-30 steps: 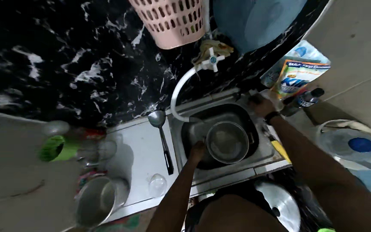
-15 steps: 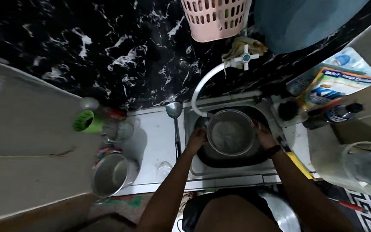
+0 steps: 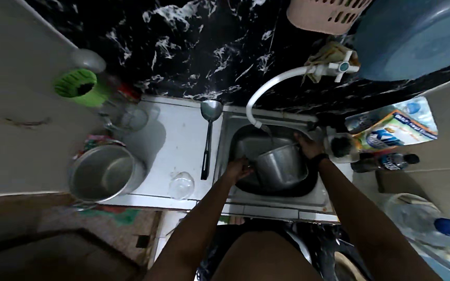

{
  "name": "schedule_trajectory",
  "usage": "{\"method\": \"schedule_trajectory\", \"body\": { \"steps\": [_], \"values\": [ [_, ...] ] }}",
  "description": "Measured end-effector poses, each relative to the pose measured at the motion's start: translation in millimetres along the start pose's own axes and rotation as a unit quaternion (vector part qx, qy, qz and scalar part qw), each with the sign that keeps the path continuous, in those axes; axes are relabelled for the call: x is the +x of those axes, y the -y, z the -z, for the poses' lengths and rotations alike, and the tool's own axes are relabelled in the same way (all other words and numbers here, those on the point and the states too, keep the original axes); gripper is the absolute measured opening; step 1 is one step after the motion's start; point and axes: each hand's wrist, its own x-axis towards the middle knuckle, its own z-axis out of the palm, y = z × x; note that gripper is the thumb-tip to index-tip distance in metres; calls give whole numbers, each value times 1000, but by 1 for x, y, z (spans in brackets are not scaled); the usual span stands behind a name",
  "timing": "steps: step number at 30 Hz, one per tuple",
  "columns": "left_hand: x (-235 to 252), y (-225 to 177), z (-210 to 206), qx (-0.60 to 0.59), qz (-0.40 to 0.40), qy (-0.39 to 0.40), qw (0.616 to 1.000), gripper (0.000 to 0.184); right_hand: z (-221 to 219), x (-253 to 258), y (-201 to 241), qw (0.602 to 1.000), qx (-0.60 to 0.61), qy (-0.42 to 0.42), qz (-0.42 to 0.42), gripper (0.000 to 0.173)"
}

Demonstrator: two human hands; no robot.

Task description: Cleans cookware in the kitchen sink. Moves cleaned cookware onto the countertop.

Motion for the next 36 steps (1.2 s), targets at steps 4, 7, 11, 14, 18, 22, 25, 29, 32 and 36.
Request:
{"method": "schedule_trajectory", "body": {
  "steps": [4,7,11,14,18,22,25,29,32,36],
  "values": [
    [-5,0,11,25,-26,-4,999,42,-16,22,-12,996,-33,41,-72,74],
    [-8,-11,9,49,-47,-2,998,44,-18,21,-11,989,13,67,-130,76],
    [-9,-35,-5,153,-112,-8,982,49,-18,15,-14,990,44,41,-129,64],
    [-17,-61,-25,223,-179,-5,958,55,-16,16,-26,980,129,-1,-152,63],
    [-3,-82,-45,208,-210,21,955,52,-20,20,-49,923,329,-33,-197,69],
    [22,-90,-60,151,-179,-2,972,72,-18,13,-56,908,377,-46,-177,63],
    [20,-95,-70,158,-189,-15,969,74,-20,11,-69,958,261,-53,-104,49],
    [13,-99,-72,225,-207,-56,950,78,-26,12,-62,920,361,-33,-148,57],
    [4,-97,-55,244,-211,-54,945,68,-36,12,-57,943,308,14,-124,48],
    [2,-82,-25,167,-193,-52,966,55,-49,14,-34,911,373,51,-167,59]
  ]
}}
